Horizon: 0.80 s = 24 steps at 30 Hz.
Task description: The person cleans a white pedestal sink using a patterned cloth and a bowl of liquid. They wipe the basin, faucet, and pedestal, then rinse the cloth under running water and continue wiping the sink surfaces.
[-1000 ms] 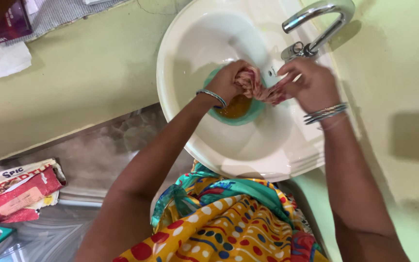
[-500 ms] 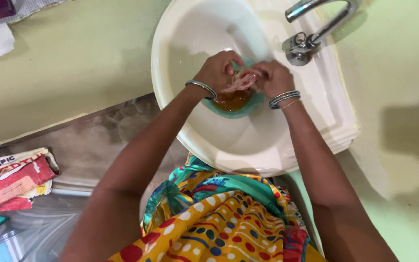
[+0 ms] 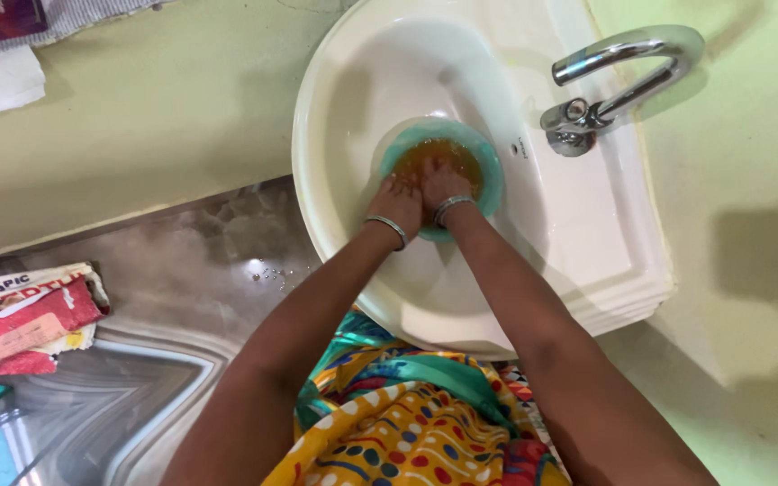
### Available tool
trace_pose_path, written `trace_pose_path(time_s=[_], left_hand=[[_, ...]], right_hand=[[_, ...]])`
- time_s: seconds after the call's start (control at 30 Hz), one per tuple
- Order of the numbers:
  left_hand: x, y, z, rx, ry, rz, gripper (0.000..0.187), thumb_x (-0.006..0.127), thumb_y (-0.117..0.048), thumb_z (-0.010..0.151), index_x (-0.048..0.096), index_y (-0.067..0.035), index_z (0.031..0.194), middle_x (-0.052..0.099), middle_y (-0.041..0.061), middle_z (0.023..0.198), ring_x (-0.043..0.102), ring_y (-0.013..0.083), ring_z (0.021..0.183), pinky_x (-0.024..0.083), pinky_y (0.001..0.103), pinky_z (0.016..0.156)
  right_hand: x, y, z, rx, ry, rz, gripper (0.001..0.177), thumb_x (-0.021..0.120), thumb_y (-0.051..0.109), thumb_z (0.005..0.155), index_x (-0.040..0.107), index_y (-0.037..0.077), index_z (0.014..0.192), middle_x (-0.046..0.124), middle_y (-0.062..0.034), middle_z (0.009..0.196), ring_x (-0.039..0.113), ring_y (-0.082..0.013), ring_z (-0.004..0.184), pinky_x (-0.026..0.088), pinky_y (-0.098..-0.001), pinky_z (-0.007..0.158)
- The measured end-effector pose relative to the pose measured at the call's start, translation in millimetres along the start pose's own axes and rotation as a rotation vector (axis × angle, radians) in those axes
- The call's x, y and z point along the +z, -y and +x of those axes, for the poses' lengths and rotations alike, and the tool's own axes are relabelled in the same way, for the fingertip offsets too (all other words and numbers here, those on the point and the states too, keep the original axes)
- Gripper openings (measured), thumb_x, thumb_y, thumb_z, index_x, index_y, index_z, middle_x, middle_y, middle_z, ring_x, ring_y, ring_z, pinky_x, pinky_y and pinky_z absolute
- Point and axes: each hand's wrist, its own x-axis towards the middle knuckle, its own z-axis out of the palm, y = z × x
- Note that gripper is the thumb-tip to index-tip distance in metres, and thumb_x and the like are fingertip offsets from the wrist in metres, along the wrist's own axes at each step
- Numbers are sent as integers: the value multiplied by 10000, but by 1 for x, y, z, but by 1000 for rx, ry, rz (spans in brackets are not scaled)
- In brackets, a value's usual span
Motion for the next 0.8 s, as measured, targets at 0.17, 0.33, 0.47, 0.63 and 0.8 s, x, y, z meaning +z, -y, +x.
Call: trace_pose_path(time_s=[0.17,0.33,0.47,0.63,0.8], left_hand=[[-41,10,-5,-211,-29,-595,471,444,-312,988,543,-63,1375,705,173,1235,612,303,1218,281,444,1181],[-53,18,16,-63,-276,-1442,657,442,-551,1020,627,-8,1341,691,171,1264,640,269,1155,466,367,1054],[-54,-4,40,-211,-213,-1548,779,355,-666,1027,690,-4,1267,728,111,1182,657,150,1067,483,307,990],[-60,-22,40,-1,-151,-2013,739,372,-645,1034,695,-12,1236,732,119,1007,686,185,834,564,324,784],[-46,-18,37,112,-116,-1922,810,303,-634,1073,720,60,1065,752,122,864,732,201,758,610,348,738]], right_hand=[[-35,-5,-13,-59,36,31,600,613,338,920,411,156,1455,525,-248,1410,630,-442,1153,521,-504,965],[-95,-11,-73,-268,-341,191,492,672,167,829,602,148,1315,689,-239,1109,671,-426,987,548,-499,845],[-151,-10,-116,-365,-487,695,187,737,106,835,658,52,995,740,-103,927,713,-243,860,580,-380,747],[-202,-12,-141,-290,-479,1058,118,650,23,898,634,40,1014,709,-32,886,686,-88,710,572,-237,569],[-222,-9,-148,-349,-555,1150,126,622,-9,913,614,40,1029,716,-20,927,712,-77,760,603,-236,592]])
